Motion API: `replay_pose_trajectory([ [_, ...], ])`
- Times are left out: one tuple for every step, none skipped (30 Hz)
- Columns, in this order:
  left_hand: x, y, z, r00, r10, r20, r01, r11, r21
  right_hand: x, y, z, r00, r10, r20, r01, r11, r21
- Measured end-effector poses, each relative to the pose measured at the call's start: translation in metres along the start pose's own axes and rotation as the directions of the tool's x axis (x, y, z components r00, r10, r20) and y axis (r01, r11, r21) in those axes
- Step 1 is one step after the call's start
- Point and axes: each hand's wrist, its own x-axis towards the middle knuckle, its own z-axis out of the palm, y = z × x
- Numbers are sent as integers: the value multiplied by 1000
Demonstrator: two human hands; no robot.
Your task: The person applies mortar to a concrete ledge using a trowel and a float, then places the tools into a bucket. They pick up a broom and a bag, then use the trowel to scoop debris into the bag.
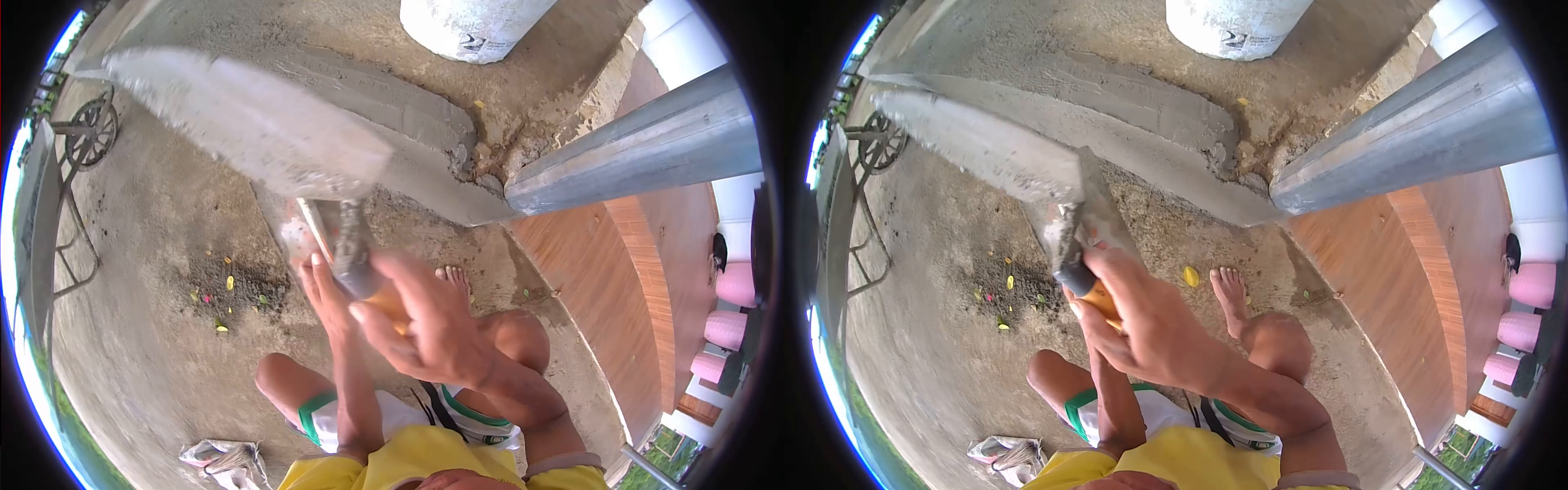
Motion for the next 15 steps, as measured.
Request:
replay_pose_trajectory([
  [-1,-6,-7,995,83,-50,-80,995,57,5,13,13,998,30,49,-30,999,-13],
  [-5,7,-10,993,121,2,-121,990,76,14,26,22,993,51,110,-46,998,-47],
  [-11,21,-14,986,159,53,-164,982,91,24,36,28,990,60,130,-53,997,-57],
  [-12,29,-13,983,166,82,-181,950,253,29,44,34,985,80,153,-71,995,-64],
  [-14,37,-13,979,172,110,-202,891,407,30,54,40,974,119,193,-107,992,-70],
  [-18,37,-15,985,79,150,-108,974,198,29,64,46,960,152,236,-137,988,-78],
  [-27,49,-5,989,-18,149,20,1000,-16,26,70,52,943,177,281,-159,984,-86],
  [-32,47,-10,988,-32,154,31,999,5,19,74,56,934,193,302,-180,981,-70],
  [-44,59,-8,987,-123,104,121,992,29,9,72,59,922,214,323,-208,977,-53],
  [-55,74,-4,976,-211,59,209,977,46,5,60,58,911,233,339,-233,972,-40],
  [-59,89,-3,969,-244,-39,247,962,113,7,40,55,888,253,384,-272,962,-4],
  [-65,98,-7,965,-251,-69,258,958,122,5,24,56,900,270,343,-290,957,7],
  [-74,104,-15,959,-265,-97,276,951,136,-5,10,60,907,296,299,-316,949,18],
  [-88,118,-22,951,-284,-124,301,942,151,-19,-5,64,910,328,253,-346,938,27],
  [-98,141,-23,957,-255,-139,278,944,180,-33,-15,67,849,447,281,-486,870,86],
])
